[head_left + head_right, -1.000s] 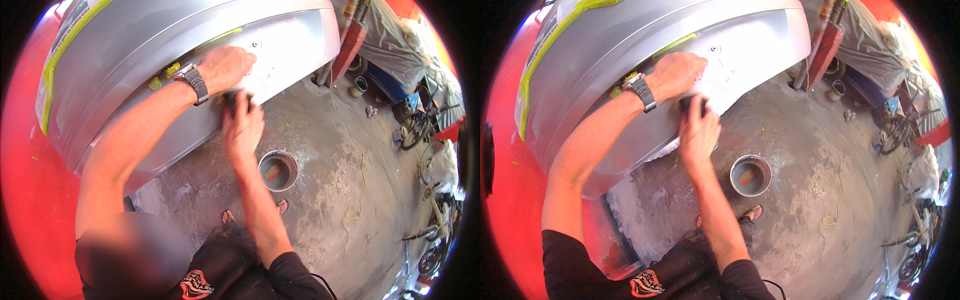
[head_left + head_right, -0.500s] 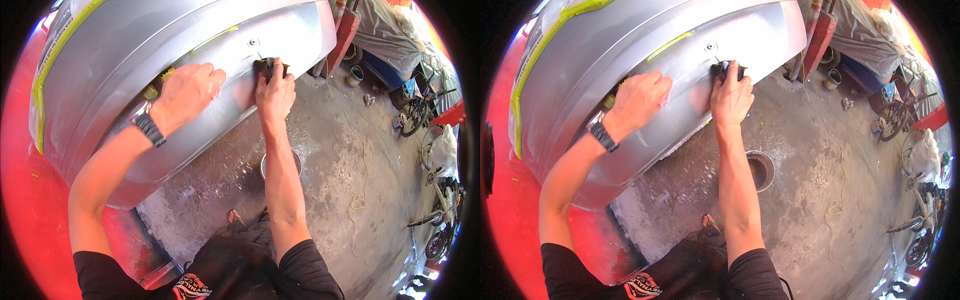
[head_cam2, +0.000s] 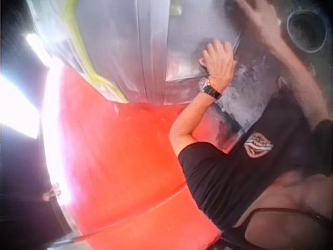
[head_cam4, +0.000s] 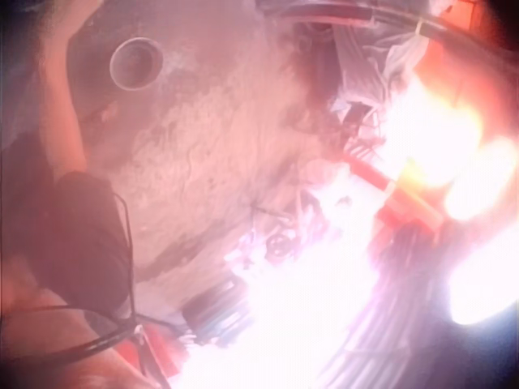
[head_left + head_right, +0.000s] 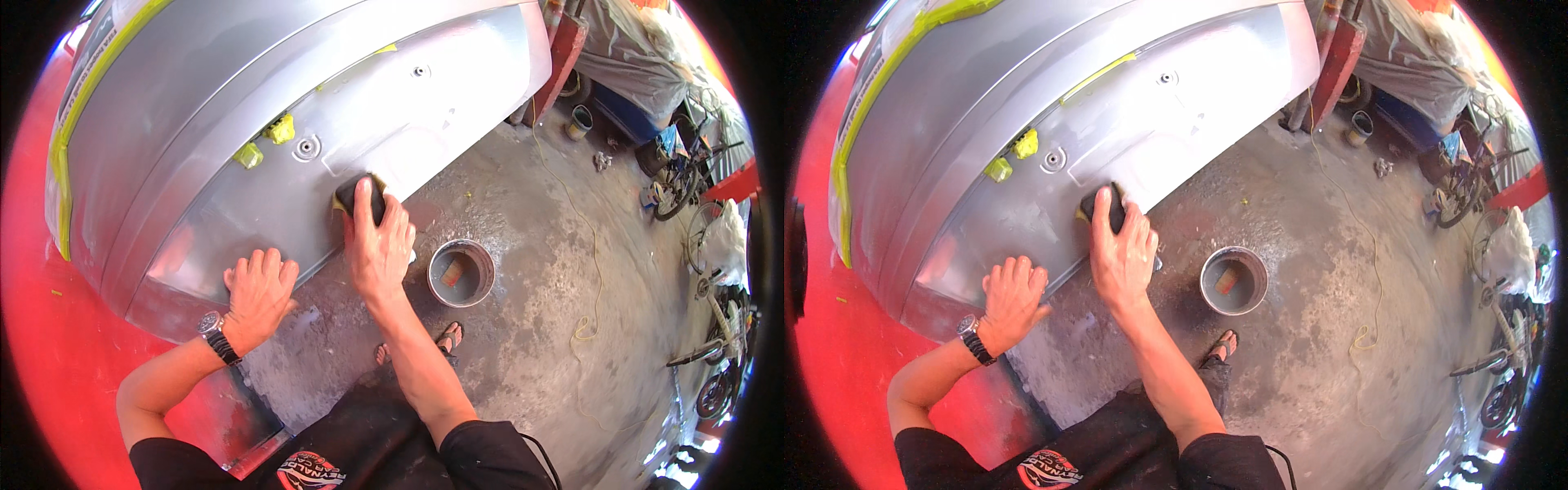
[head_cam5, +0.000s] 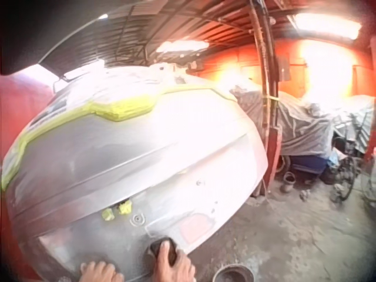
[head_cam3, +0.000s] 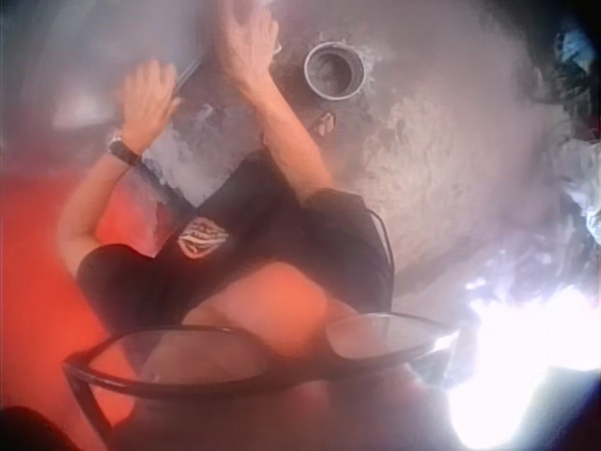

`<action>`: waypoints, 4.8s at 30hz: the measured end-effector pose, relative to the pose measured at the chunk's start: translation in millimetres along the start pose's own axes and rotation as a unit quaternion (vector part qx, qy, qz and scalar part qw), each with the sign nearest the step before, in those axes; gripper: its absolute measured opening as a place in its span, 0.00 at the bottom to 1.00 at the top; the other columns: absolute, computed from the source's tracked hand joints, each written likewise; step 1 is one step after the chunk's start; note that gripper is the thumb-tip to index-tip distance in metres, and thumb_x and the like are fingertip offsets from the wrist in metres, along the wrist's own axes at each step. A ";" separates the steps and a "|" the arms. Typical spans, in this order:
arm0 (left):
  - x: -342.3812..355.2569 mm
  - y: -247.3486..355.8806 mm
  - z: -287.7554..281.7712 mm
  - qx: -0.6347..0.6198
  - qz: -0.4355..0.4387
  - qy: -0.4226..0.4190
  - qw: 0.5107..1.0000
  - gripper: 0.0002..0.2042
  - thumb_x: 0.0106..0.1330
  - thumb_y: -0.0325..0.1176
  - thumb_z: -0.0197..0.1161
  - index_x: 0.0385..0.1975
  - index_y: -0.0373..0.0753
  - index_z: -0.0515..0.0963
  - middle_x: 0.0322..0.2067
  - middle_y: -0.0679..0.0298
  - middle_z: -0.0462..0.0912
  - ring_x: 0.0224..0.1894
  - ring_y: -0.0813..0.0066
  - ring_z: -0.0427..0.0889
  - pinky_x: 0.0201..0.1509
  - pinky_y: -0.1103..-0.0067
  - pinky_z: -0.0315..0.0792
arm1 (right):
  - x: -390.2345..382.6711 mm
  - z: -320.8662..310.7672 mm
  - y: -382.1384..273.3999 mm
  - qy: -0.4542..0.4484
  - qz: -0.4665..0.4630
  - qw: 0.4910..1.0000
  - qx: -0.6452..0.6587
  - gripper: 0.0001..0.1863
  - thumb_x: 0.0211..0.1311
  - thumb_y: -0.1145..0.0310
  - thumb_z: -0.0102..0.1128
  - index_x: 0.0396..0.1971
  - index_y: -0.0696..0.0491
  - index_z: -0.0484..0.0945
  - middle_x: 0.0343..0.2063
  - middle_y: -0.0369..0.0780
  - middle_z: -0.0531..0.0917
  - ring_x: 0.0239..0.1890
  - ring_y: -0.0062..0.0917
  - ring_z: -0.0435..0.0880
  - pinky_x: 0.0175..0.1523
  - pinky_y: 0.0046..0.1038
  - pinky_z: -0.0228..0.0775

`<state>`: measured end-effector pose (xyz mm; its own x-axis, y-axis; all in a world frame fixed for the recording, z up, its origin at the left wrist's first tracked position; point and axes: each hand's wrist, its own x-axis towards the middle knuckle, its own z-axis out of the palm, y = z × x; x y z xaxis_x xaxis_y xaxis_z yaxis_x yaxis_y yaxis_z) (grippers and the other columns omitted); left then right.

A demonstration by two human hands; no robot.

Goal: The person sands a silver car bumper with a sanding block, dipping it in a bucket of water and wiping the surface with a cloth. The person briefly removes and puts on glasses while continuing to sand the bumper.

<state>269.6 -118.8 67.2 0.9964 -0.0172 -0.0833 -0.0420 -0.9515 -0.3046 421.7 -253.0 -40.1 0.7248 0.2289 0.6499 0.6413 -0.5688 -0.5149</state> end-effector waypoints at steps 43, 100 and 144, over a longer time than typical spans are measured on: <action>4.8 -2.9 12.8 0.010 -0.013 0.027 1.000 0.25 0.48 0.39 0.80 0.43 0.44 0.73 0.42 0.61 0.72 0.46 0.60 0.74 0.46 0.64 0.67 | 20.6 1.0 18.0 0.019 0.059 0.998 0.000 0.35 0.63 0.67 0.73 0.70 0.46 0.72 0.52 0.61 0.81 0.49 0.55 0.84 0.49 0.53 0.76; 6.5 -2.1 17.8 -0.011 -0.012 0.047 0.999 0.23 0.46 0.35 0.79 0.39 0.45 0.72 0.40 0.61 0.70 0.44 0.58 0.73 0.45 0.64 0.65 | -3.2 -11.2 30.0 0.020 0.020 0.999 -0.030 0.37 0.55 0.65 0.80 0.67 0.46 0.78 0.44 0.54 0.82 0.46 0.49 0.86 0.48 0.50 0.79; 7.2 -2.5 15.4 -0.008 -0.014 0.041 0.999 0.22 0.48 0.33 0.78 0.40 0.43 0.72 0.41 0.59 0.71 0.45 0.56 0.73 0.45 0.62 0.66 | 59.4 4.7 40.2 0.045 -0.040 0.998 -0.022 0.34 0.63 0.67 0.72 0.70 0.47 0.73 0.48 0.59 0.83 0.47 0.56 0.86 0.44 0.52 0.79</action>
<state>275.7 -111.8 52.7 0.9999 -0.0140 0.0028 -0.0126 -0.9569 -0.2903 491.7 -258.6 -24.8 0.6446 0.2045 0.7367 0.6836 -0.5856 -0.4356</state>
